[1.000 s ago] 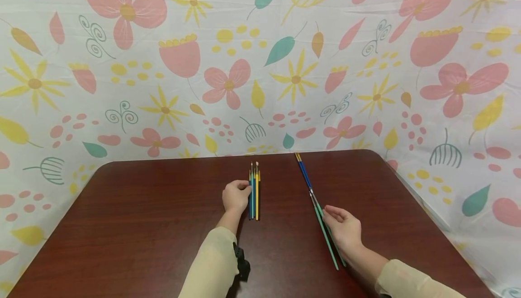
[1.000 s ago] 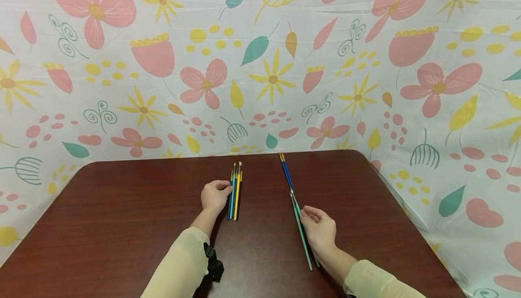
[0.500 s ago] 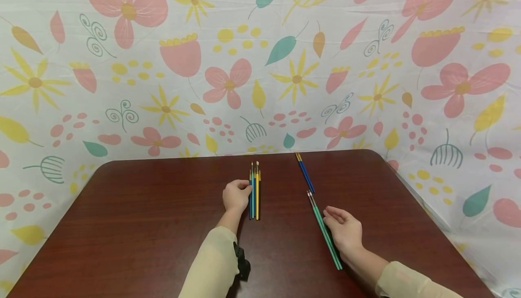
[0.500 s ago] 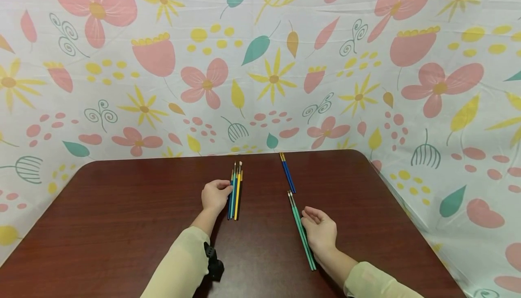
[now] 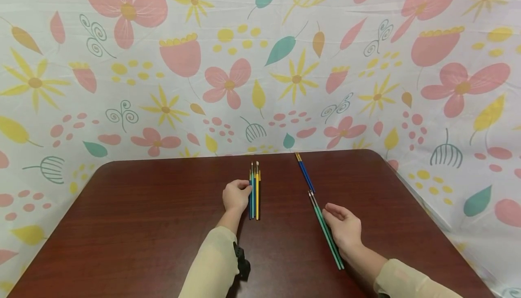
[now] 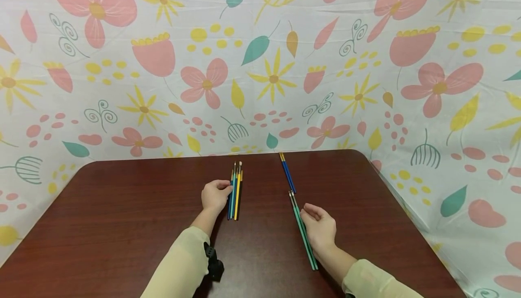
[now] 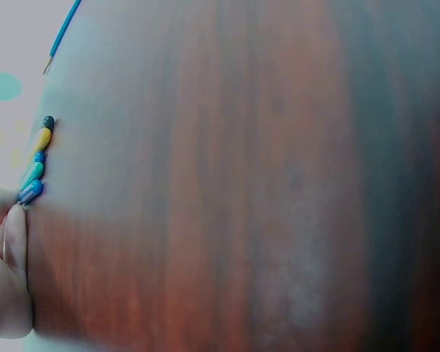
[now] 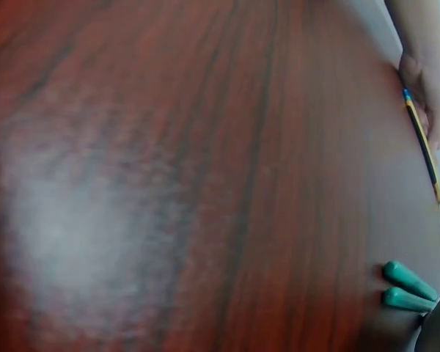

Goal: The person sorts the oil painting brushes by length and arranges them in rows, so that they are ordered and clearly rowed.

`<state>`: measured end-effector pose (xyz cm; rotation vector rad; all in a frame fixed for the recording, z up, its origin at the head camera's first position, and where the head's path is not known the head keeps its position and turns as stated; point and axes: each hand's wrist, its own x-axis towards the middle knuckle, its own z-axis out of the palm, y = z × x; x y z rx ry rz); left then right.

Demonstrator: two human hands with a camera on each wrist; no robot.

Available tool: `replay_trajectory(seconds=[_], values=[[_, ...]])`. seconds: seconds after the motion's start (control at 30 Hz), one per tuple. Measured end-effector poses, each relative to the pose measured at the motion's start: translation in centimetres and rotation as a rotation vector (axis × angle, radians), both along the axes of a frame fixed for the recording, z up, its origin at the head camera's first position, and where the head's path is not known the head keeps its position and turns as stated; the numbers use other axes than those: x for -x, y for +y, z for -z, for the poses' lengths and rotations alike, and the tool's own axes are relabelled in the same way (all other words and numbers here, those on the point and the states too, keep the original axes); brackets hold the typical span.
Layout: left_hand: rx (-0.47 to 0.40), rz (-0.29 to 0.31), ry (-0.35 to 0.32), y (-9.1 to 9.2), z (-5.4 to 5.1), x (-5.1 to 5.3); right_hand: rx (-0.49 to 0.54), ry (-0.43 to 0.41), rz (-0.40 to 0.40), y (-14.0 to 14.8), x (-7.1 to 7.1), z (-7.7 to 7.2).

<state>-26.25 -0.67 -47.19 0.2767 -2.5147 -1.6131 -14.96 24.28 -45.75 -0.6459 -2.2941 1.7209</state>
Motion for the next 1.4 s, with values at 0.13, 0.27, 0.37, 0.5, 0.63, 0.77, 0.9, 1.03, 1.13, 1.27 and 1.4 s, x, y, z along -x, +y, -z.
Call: replay_trajectory(seconds=[0.13,0.27,0.37,0.5,0.63,0.77,0.9,1.03,1.13,1.27,1.4], values=[[0.001,0.003,0.003,0.0,0.0,0.0,0.004,0.001,-0.006,-0.1,0.4,-0.4],[0.002,0.004,0.006,0.0,0.1,0.1,-0.004,0.014,-0.007,-0.3,1.0,-0.7],[0.003,0.004,0.006,0.0,0.1,0.1,-0.001,0.027,-0.002,-0.6,1.6,-0.9],[0.007,0.002,0.005,0.0,0.2,0.2,0.017,0.044,-0.011,-1.2,2.5,-1.5],[0.008,0.000,0.006,-0.1,0.1,0.1,0.061,0.064,-0.045,-2.0,3.4,-2.1],[0.010,0.001,0.003,0.0,0.1,0.1,0.084,0.063,-0.074,-2.8,4.3,-2.5],[0.007,-0.002,0.002,0.0,0.1,0.2,0.089,0.069,-0.094,-3.5,5.3,-2.7],[0.011,-0.007,0.001,0.0,0.1,0.1,0.105,0.074,-0.109,-4.3,6.2,-2.6],[0.019,-0.013,-0.003,0.0,0.1,0.1,0.128,0.078,-0.119,-4.9,6.8,-2.7],[0.028,-0.027,-0.010,0.1,0.0,0.2,0.151,0.075,-0.134,-5.7,7.7,-2.7],[0.043,-0.043,-0.019,0.3,0.0,0.1,0.150,0.070,-0.141,-6.4,8.4,-2.5]])
